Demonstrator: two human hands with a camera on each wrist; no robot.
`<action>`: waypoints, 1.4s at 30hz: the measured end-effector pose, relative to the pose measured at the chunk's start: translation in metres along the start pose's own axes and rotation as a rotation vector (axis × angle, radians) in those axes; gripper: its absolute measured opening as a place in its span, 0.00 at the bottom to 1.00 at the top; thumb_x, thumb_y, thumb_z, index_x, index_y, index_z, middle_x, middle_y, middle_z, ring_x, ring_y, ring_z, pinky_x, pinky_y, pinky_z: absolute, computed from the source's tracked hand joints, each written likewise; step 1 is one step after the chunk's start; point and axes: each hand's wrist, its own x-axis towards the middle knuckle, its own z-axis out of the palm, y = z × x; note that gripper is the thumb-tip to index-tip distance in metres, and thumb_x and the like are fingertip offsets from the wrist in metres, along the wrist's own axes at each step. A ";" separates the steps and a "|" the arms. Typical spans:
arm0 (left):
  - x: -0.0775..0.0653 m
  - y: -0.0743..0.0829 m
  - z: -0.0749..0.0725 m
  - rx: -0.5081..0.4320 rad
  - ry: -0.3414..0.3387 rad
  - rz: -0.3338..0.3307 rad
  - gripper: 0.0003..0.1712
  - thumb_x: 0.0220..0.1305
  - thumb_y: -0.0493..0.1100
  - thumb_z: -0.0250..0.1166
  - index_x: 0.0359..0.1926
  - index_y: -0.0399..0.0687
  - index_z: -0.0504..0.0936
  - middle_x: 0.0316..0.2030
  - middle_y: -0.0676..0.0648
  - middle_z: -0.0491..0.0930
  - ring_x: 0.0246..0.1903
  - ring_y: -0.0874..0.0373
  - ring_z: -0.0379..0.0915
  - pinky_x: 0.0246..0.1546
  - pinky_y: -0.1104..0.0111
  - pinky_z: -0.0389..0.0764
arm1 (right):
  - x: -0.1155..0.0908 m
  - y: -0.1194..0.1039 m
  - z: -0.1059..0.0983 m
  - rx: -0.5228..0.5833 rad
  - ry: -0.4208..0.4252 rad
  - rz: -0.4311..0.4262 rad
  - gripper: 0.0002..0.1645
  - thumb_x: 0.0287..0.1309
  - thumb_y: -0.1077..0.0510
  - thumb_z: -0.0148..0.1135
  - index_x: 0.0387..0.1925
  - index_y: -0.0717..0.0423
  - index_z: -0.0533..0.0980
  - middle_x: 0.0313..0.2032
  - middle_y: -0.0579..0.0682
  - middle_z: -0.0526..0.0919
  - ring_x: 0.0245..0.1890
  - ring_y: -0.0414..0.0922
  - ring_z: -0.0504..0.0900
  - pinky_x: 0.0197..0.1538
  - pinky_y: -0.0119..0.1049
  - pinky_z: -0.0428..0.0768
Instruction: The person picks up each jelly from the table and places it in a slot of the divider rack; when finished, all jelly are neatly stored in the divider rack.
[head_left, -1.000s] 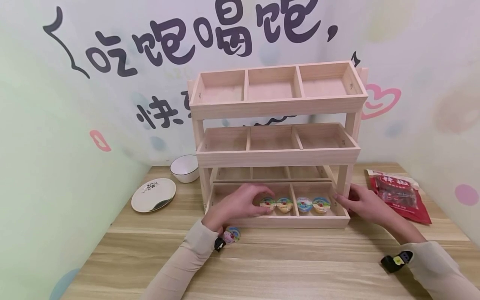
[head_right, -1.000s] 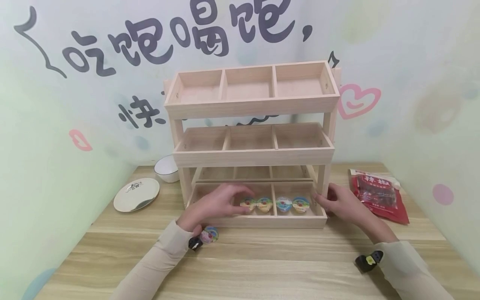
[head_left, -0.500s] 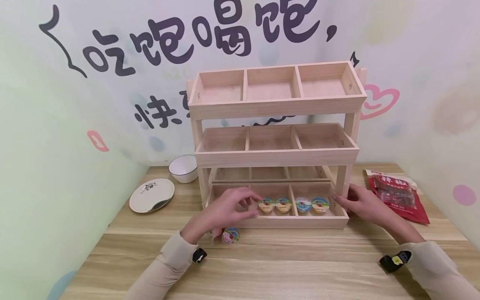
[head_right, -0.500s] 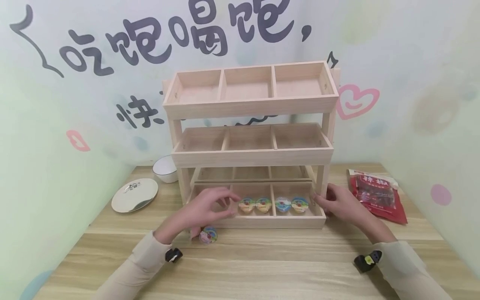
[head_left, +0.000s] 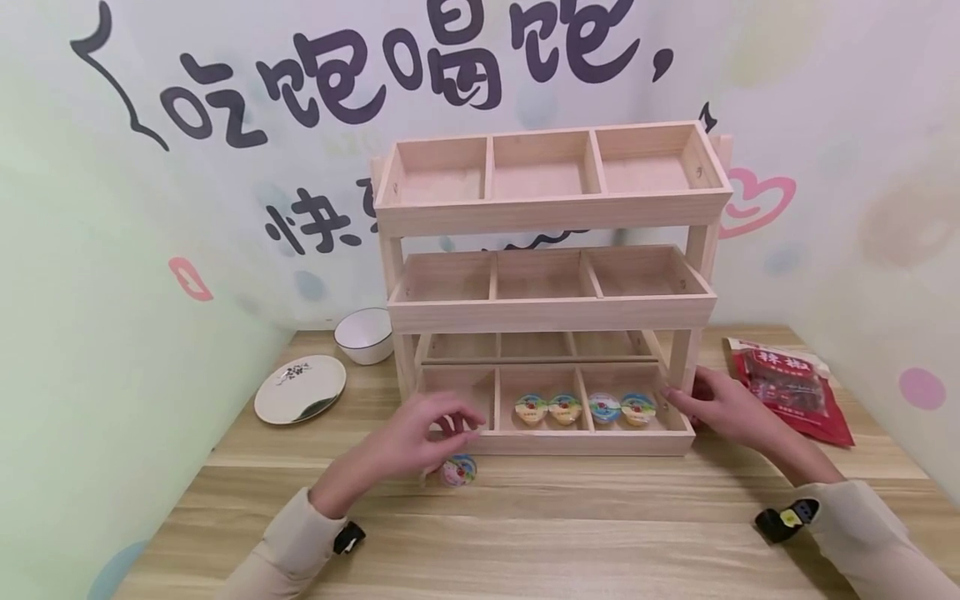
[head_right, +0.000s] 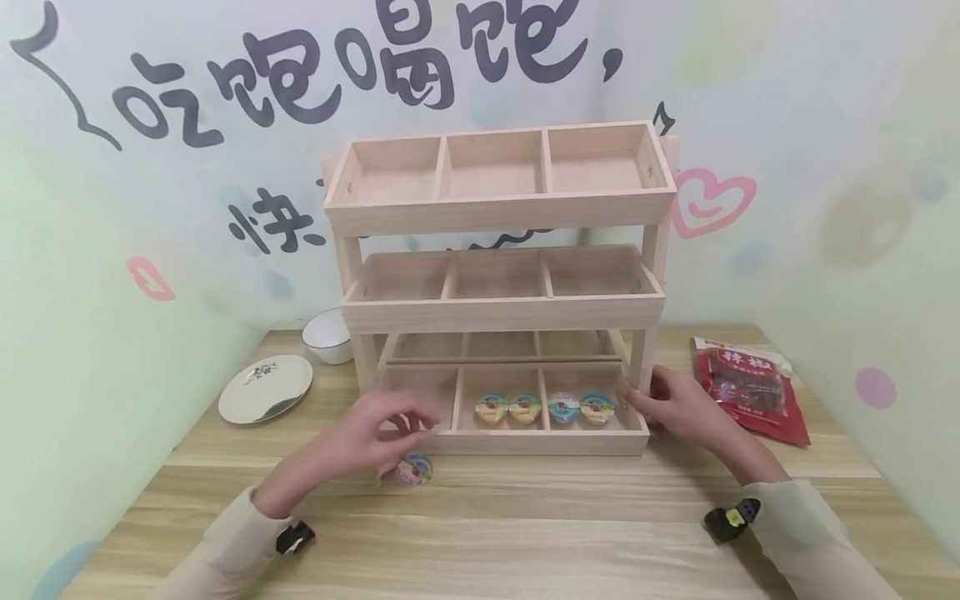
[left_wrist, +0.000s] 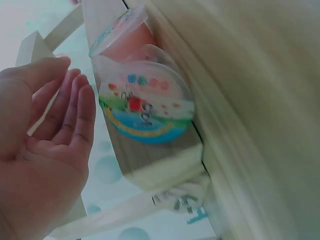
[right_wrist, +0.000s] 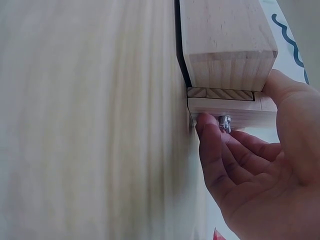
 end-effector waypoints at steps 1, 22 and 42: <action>-0.004 0.000 -0.002 -0.004 -0.007 -0.002 0.09 0.70 0.34 0.73 0.49 0.40 0.89 0.41 0.48 0.90 0.39 0.65 0.84 0.41 0.70 0.89 | 0.000 0.000 0.000 0.001 0.000 -0.001 0.41 0.79 0.43 0.62 0.76 0.67 0.66 0.59 0.66 0.85 0.48 0.51 0.83 0.42 0.36 0.83; -0.018 0.006 0.003 0.090 -0.245 0.021 0.22 0.60 0.43 0.84 0.54 0.48 0.89 0.46 0.53 0.89 0.43 0.64 0.84 0.47 0.72 0.87 | 0.001 0.006 -0.004 0.000 0.008 -0.007 0.40 0.80 0.44 0.61 0.77 0.67 0.65 0.59 0.66 0.84 0.48 0.51 0.81 0.41 0.35 0.82; -0.009 0.010 0.010 -0.042 -0.272 -0.146 0.20 0.63 0.49 0.82 0.51 0.47 0.88 0.44 0.53 0.90 0.41 0.70 0.87 0.45 0.72 0.90 | 0.001 0.005 0.000 0.027 -0.013 -0.005 0.40 0.80 0.45 0.61 0.77 0.67 0.64 0.60 0.67 0.83 0.49 0.52 0.82 0.43 0.35 0.82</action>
